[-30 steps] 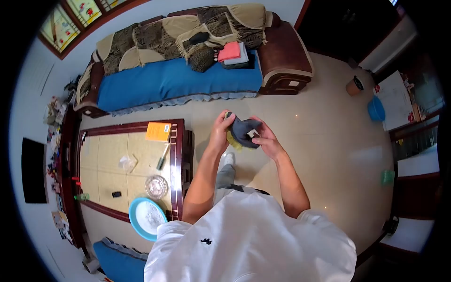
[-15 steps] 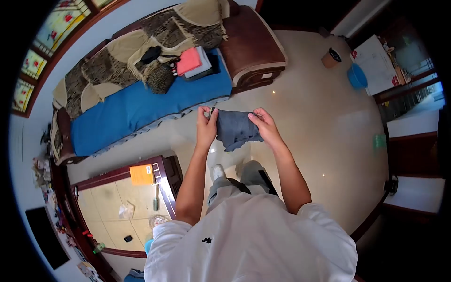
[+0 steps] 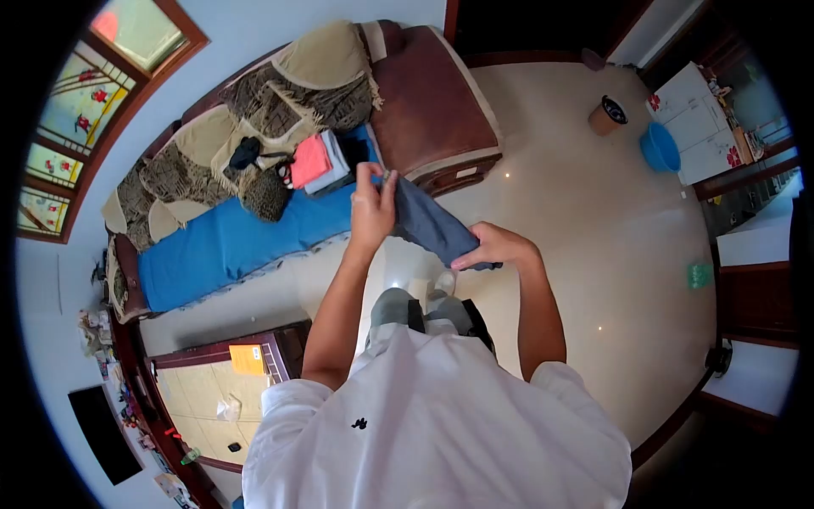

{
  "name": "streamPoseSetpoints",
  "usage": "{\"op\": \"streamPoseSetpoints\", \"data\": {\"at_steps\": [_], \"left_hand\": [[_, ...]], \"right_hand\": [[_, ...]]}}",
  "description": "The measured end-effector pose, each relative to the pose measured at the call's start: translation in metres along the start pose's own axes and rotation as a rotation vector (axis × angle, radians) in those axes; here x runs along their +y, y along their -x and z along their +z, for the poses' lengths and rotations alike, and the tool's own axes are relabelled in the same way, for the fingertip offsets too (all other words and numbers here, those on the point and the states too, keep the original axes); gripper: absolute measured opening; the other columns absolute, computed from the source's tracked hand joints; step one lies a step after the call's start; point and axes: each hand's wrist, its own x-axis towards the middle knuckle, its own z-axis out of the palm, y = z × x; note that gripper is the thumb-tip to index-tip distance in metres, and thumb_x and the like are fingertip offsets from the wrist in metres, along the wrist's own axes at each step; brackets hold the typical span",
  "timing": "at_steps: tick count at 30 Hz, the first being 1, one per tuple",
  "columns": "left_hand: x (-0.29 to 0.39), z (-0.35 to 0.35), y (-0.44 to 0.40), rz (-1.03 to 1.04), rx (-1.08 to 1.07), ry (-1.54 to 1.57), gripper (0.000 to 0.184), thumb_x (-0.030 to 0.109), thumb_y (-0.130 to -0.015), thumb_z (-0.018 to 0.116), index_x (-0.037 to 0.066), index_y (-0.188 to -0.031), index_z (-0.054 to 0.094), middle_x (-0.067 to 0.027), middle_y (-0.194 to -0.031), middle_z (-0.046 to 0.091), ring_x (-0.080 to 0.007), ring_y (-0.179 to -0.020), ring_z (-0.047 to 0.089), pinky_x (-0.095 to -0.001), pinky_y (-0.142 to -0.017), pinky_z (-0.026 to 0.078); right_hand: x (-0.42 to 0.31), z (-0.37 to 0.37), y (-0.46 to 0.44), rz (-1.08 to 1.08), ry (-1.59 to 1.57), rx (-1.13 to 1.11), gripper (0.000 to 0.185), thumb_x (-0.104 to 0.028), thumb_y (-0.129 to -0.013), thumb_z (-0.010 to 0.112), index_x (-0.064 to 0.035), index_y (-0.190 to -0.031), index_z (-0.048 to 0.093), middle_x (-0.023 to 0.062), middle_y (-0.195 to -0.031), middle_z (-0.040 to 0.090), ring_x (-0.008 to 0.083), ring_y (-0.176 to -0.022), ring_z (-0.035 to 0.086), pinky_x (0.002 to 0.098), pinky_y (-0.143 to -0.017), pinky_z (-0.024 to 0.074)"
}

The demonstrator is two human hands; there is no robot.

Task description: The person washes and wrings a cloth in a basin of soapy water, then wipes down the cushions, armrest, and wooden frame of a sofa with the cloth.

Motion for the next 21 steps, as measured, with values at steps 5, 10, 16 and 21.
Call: {"op": "streamPoseSetpoints", "data": {"at_steps": [5,10,16,21], "left_hand": [[-0.035,0.062,-0.066,-0.019,0.147,0.143,0.018,0.015,-0.103,0.063,0.006,-0.100,0.047,0.0011,-0.076,0.041,-0.0074,-0.063,0.036,-0.0281,-0.054,0.033],[-0.079,0.117,-0.111,-0.238,0.146,0.216,0.022,0.019,-0.100,0.068,0.006,-0.101,0.050,0.0029,-0.074,0.041,-0.0066,-0.063,0.036,-0.0269,-0.055,0.032],[-0.124,0.145,-0.188,-0.344,0.075,0.347,0.017,0.014,-0.097,0.074,0.008,-0.105,0.059,0.0061,-0.082,0.057,-0.0005,-0.066,0.044,-0.0202,-0.056,0.033],[-0.146,0.157,-0.268,-0.376,0.030,0.525,0.013,0.016,-0.100,0.069,0.004,-0.103,0.065,0.0058,-0.084,0.062,-0.0018,-0.074,0.050,-0.0199,-0.066,0.040]], "right_hand": [[0.068,-0.078,-0.034,-0.234,-0.298,0.747,0.038,-0.019,-0.084,0.073,0.0059,-0.113,0.069,0.0108,-0.092,0.071,0.0154,-0.079,0.064,0.0317,-0.073,0.0525],[0.095,-0.129,-0.071,-0.110,-0.333,0.756,0.039,-0.022,-0.088,0.076,0.0040,-0.115,0.067,0.0110,-0.099,0.073,0.0162,-0.090,0.066,0.0301,-0.085,0.0517],[0.094,-0.206,-0.106,-0.128,-0.172,0.812,0.040,-0.022,-0.084,0.083,0.0012,-0.112,0.067,0.0091,-0.098,0.071,0.0154,-0.090,0.065,0.0302,-0.083,0.0521],[0.070,-0.285,-0.143,-0.110,-0.587,0.691,0.030,-0.014,-0.090,0.076,-0.0072,-0.118,0.066,0.0028,-0.098,0.069,0.0112,-0.086,0.063,0.0253,-0.075,0.0510]]}}
